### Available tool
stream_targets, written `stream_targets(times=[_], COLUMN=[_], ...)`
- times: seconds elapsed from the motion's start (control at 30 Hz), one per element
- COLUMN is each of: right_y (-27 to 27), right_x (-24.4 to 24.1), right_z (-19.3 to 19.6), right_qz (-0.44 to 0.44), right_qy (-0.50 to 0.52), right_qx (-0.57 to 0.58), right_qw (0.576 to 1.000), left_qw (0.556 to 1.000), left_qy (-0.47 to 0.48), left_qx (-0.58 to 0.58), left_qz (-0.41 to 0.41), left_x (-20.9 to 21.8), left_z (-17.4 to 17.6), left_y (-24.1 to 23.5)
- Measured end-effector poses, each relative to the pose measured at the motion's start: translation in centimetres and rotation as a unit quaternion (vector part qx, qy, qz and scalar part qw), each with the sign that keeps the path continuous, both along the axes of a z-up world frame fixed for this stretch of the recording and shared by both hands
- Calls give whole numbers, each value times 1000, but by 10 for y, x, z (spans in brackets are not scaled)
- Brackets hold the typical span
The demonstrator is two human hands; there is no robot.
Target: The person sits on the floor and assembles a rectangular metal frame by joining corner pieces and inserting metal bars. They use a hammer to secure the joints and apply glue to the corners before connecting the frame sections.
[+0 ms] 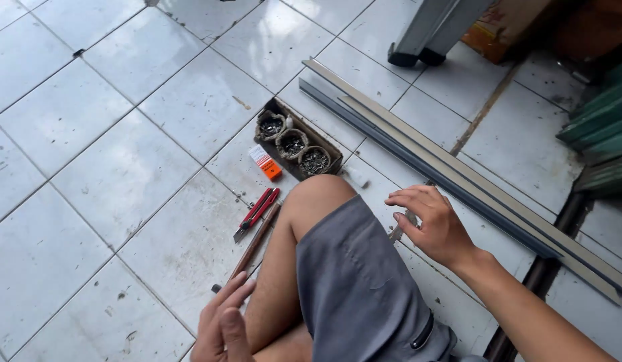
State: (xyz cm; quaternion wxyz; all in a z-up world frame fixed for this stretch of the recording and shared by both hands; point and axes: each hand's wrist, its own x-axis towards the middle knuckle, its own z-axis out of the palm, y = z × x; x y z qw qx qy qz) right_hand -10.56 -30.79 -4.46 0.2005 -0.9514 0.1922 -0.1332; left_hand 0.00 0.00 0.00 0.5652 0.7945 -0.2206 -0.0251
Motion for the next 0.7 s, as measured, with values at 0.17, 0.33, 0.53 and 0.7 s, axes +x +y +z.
stream_targets(times=[0.17,0.33,0.53,0.7], right_y=[-85,-148,-143,-143], right_x=[-81,-130,-117,-125], right_z=[-41,-85,-87,-106], right_qz=[-185,-379,-423,-423], right_qy=[114,122,162,110], right_qx=[-66,-10,-7,-90], right_qw=[974,917,892,895], left_qw=[943,876,933,934], left_qy=[-32,-17,219,299], left_qx=[-44,50,129,55], left_qz=[-330,-480,-254,-186], left_x=[-18,-27,3,14], left_z=[34,6,-94,-112], left_y=[-163,-290,-342,-348])
